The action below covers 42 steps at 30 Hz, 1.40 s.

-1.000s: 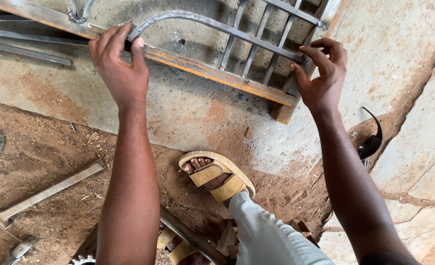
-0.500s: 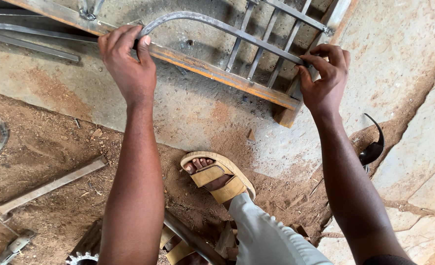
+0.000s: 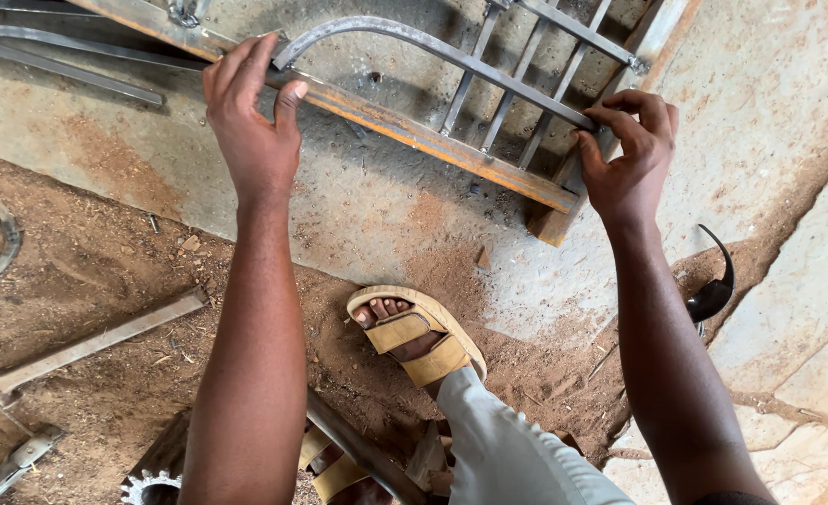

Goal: The person sits on the ground and hammers a straight metal rod against a toothed die to bend it into a curve, then holds the curved rod up against a metal grille frame to compare its shape. They reposition the rod and continue hammering to refine the bend.

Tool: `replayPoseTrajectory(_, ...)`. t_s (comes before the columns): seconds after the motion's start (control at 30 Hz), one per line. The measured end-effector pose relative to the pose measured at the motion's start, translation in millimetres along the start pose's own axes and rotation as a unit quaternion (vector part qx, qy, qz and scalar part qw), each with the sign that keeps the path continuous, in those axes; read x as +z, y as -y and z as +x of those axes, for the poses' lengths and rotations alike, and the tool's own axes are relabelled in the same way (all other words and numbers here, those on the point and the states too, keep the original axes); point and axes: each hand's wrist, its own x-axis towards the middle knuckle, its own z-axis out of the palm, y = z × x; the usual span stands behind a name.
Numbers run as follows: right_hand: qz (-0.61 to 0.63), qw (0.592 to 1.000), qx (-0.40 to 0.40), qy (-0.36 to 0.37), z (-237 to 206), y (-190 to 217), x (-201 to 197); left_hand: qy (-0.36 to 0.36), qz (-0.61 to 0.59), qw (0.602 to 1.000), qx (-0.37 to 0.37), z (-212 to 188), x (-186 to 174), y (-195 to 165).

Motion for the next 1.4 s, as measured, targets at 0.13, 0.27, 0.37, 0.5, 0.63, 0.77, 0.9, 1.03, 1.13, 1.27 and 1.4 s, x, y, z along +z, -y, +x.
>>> replayPoseTrajectory(0.13,0.002,1.0,0.004,0.002,-1,-2,-1,-0.003,0.002,1.0,0.018,-1,1,4)
replayPoseTrajectory(0.27,0.005,1.0,0.01,0.007,-2,-4,1,-0.012,-0.008,1.0,0.01,-2,4,7)
replayPoseTrajectory(0.37,0.009,1.0,0.015,0.002,-3,-4,3,-0.02,-0.014,1.0,-0.002,-1,7,8)
replayPoseTrajectory(0.5,0.01,1.0,0.021,-0.002,-4,-3,3,-0.029,-0.031,0.999,-0.022,1,10,8)
replayPoseTrajectory(0.63,0.009,1.0,0.022,-0.007,-4,-1,4,-0.031,-0.003,0.999,0.011,1,9,6)
replayPoseTrajectory(0.77,0.01,0.999,0.037,-0.013,-6,0,5,-0.032,0.012,0.999,0.024,1,7,4)
replayPoseTrajectory(0.9,0.009,0.999,0.039,-0.019,-8,-1,6,-0.028,-0.017,0.999,0.008,1,6,1)
replayPoseTrajectory(1.03,0.033,0.998,0.047,-0.012,-10,-6,4,-0.029,-0.012,0.999,0.012,1,4,0)
replayPoseTrajectory(1.13,0.016,0.999,0.032,-0.009,-15,-7,0,-0.031,0.004,0.999,0.021,1,5,1)
replayPoseTrajectory(1.27,0.041,0.998,0.038,0.006,-22,-6,-3,-0.033,-0.01,0.999,0.012,2,7,3)
replayPoseTrajectory(1.4,0.048,0.997,0.055,0.002,-23,-4,-2,-0.029,-0.001,1.0,0.006,2,6,3)
